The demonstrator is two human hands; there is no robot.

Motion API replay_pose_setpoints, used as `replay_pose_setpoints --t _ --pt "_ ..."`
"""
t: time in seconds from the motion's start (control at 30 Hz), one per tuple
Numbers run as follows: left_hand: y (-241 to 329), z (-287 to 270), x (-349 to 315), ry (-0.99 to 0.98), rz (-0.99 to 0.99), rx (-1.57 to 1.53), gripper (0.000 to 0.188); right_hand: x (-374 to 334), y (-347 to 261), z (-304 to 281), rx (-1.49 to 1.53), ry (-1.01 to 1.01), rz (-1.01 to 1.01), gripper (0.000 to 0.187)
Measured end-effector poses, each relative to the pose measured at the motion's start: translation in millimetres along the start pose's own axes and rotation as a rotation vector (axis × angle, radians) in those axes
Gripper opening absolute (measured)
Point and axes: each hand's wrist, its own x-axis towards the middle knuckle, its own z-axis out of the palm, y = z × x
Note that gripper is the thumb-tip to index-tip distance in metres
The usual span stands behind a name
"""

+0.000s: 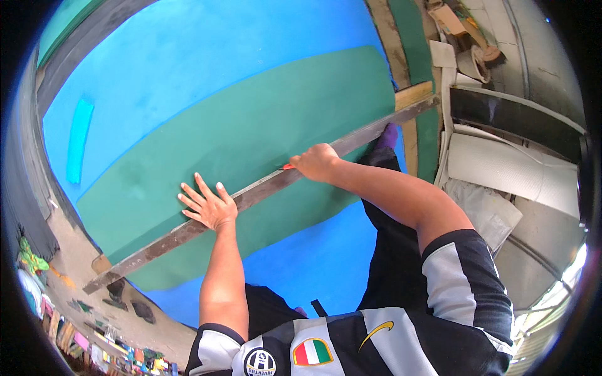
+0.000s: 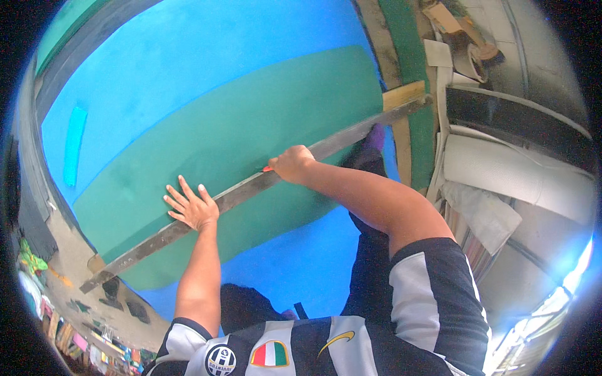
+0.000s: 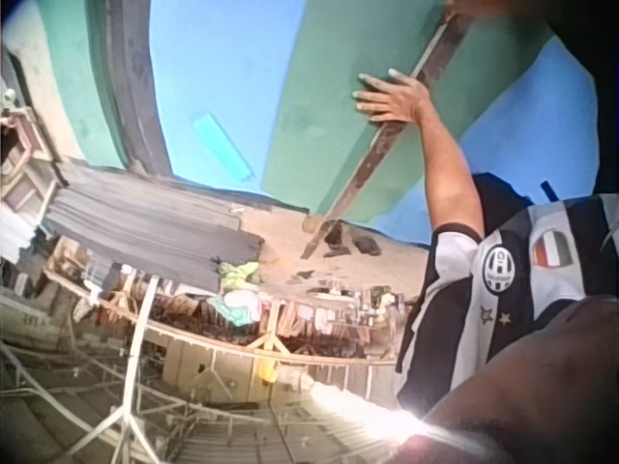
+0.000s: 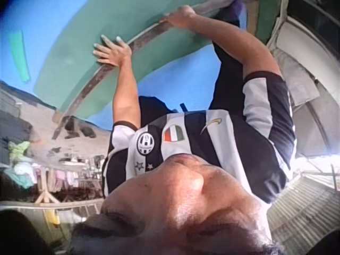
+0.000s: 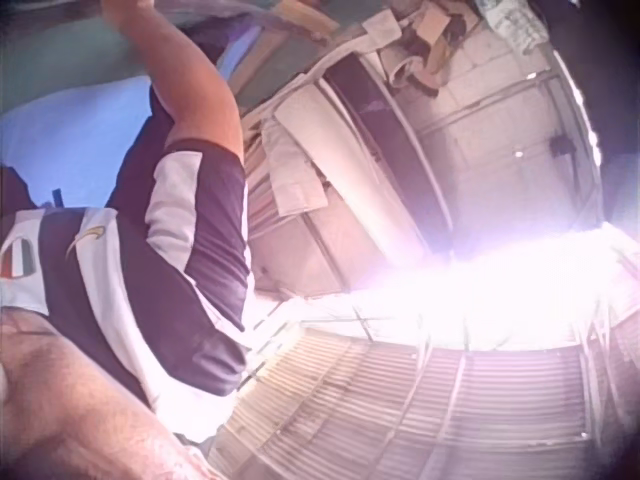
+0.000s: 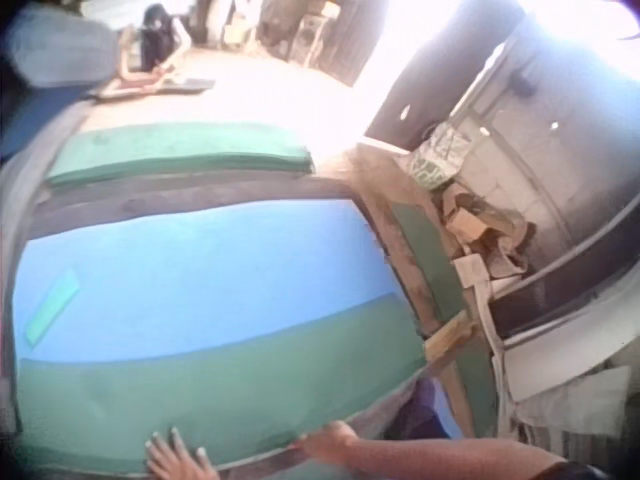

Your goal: The person measures and cuts green and blue foam sheets using a utility knife and a wooden straightedge. They align the straightedge, cut along it, and stack the cut pieces.

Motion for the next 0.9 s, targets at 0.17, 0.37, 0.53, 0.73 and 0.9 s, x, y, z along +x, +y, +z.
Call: replay_pose_setpoints --t 0.17,0.37,0.53,0.73,0.9 --pt "0 -5 -1 -0.04 -0.017 0.029 0.068 -4 2 -3 0.064 -0.012 -0.025 0.025" --pt "-3 -6 -2 -0.04 -0.032 0.032 0.068 1 9 -4 0.037 -0.014 -0.099 0.022" --pt "-1 -5 -1 -0.03 -0.026 0.063 0.067 -11 49 8 0.053 -0.04 -0.064 0.023" --pt "-15 -6 -9 -0.017 -0.022 0.157 0.066 -30 98 35 0.076 0.008 -0.084 0.025" --pt "-19 -5 -6 -0.007 0.021 0.131 0.066 -47 144 55 0.05 -0.023 -0.012 0.028"
